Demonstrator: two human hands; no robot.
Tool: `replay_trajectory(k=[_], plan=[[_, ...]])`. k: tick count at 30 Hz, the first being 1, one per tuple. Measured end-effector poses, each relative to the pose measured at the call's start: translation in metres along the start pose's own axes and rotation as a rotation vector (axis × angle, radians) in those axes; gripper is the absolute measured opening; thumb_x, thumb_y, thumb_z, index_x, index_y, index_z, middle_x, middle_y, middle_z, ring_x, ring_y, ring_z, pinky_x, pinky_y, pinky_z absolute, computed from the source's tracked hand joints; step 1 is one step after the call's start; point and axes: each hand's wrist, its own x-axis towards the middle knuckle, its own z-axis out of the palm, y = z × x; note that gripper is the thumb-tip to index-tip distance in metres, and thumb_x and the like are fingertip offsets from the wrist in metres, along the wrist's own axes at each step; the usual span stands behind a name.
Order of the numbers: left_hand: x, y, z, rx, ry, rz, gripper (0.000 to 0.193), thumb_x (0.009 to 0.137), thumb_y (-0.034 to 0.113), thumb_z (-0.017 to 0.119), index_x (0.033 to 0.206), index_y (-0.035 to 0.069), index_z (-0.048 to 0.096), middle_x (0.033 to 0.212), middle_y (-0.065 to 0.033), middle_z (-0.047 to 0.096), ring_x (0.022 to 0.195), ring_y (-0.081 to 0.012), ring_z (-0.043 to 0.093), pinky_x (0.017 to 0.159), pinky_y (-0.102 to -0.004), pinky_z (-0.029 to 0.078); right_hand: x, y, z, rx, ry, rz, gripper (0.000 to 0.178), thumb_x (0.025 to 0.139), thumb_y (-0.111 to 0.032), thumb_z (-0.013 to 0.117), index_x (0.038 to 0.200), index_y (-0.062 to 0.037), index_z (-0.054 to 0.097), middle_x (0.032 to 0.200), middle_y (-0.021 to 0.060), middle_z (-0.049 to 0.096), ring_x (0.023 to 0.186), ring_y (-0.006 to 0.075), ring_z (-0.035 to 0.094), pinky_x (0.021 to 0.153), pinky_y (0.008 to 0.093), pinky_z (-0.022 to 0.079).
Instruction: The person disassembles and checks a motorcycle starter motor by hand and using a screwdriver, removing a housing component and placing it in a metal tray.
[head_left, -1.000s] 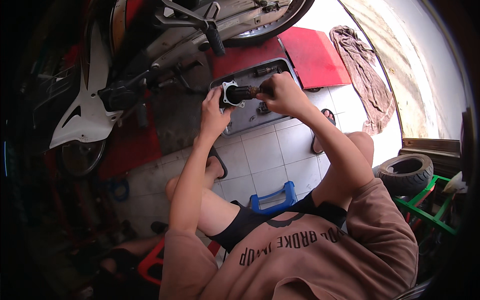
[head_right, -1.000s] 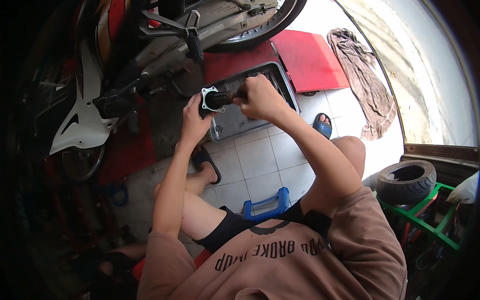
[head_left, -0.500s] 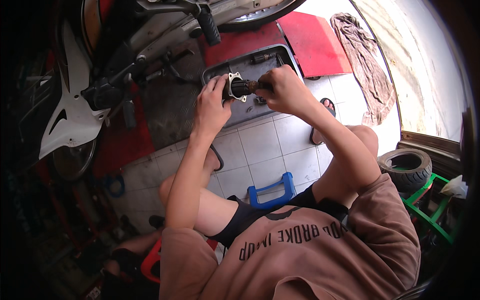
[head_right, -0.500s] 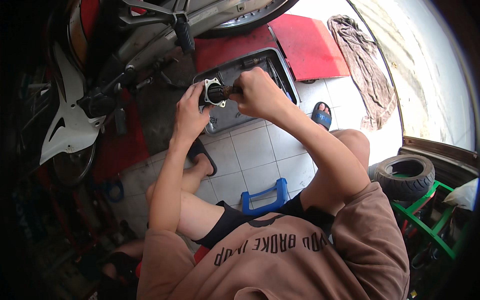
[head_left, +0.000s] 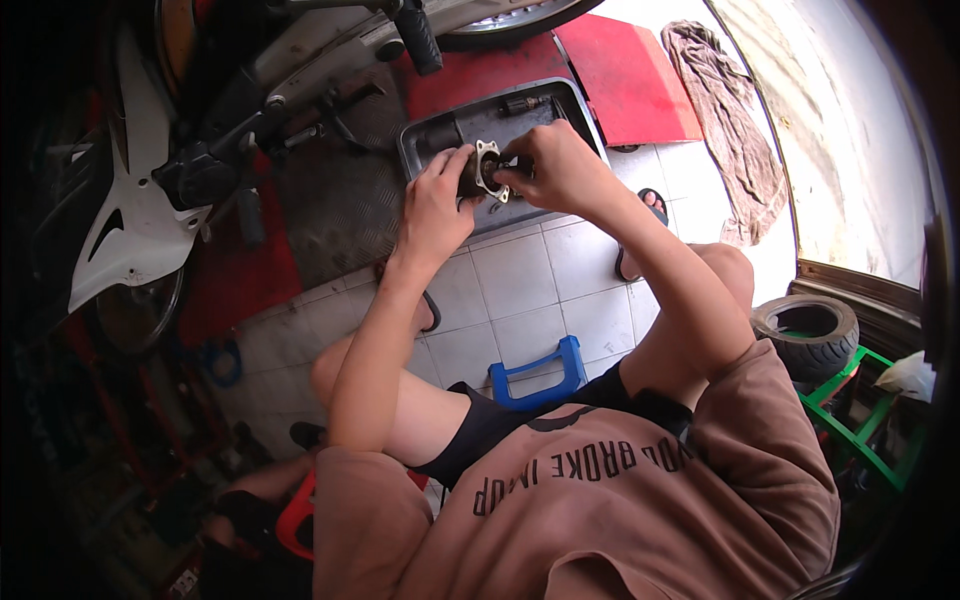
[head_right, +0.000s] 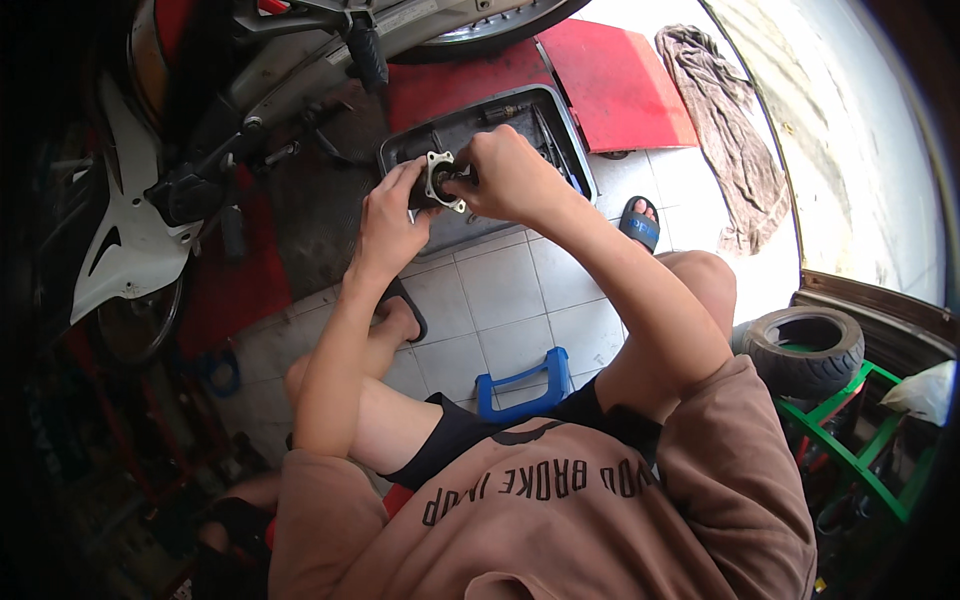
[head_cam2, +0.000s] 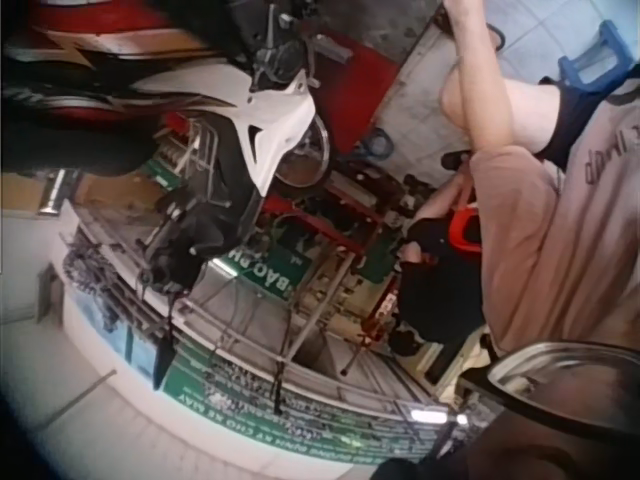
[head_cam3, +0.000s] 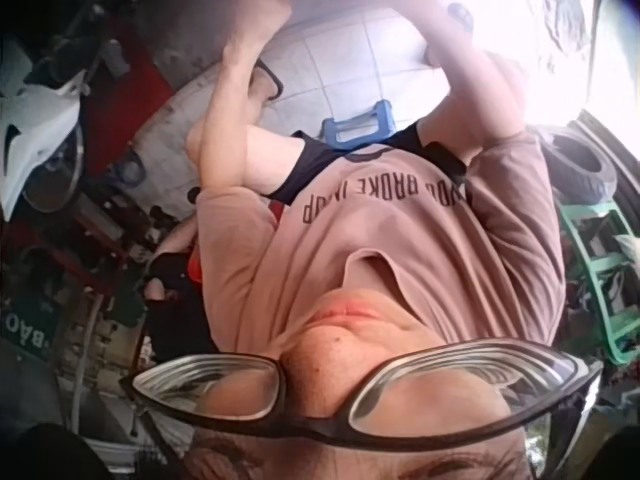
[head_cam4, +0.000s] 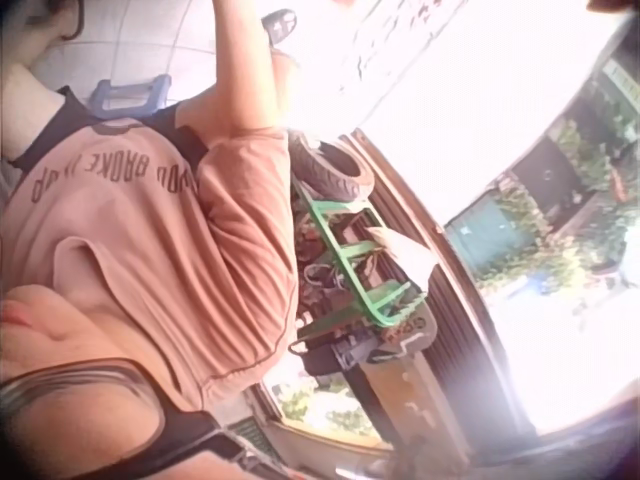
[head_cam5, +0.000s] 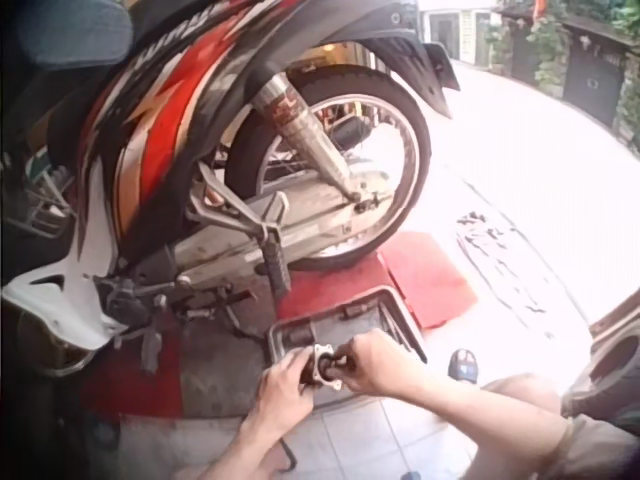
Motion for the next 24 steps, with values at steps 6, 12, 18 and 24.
replay_trajectory(k=[6,12,18,24], plan=[[0.007,-0.008,-0.006,0.046,0.052,-0.123,0.055,0.068,0.003,0.075,0.119,-0.004,0.057,0.111,-0.0209,0.062,0.104,-0.039,0.06,0.088,-0.0405,0.048,0.008,0.056,-0.006,0.026,0.115,0.275,0.039,0.075,-0.031,0.074,0.096,0.0013,0.071,0.074,0.0187,0.069,0.068,0.0284,0.069,0.069,0.0343,0.055],[0.0,-0.023,-0.033,-0.146,0.312,-0.207,0.038,0.068,0.006,0.076,0.101,-0.003,0.061,0.097,-0.0222,0.066,0.095,-0.039,0.064,0.083,-0.0414,0.05,-0.007,0.139,0.091,-0.347,-0.086,0.369,0.049,0.068,-0.03,0.078,0.105,0.0012,0.067,0.098,0.0229,0.067,0.096,0.0355,0.064,0.085,0.04,0.051],[-0.006,-0.019,-0.035,-0.417,0.289,-0.482,0.047,0.066,0.021,0.08,0.102,-0.001,0.059,0.097,-0.0231,0.065,0.094,-0.039,0.064,0.082,-0.0426,0.051,-0.025,0.184,0.143,-0.489,-0.104,0.313,0.081,0.062,-0.042,0.083,0.126,-0.0021,0.053,0.118,0.0242,0.057,0.108,0.0387,0.058,0.09,0.0446,0.048],[0.0,-0.014,-0.039,-0.596,0.229,-0.625,0.056,0.069,0.028,0.079,0.109,-0.003,0.055,0.112,-0.0245,0.059,0.108,-0.0357,0.059,0.093,-0.0403,0.047,-0.024,0.181,0.142,-0.394,-0.059,0.426,0.053,0.06,-0.042,0.082,0.097,-0.0065,0.069,0.095,0.0159,0.07,0.094,0.0323,0.066,0.085,0.0423,0.05]])
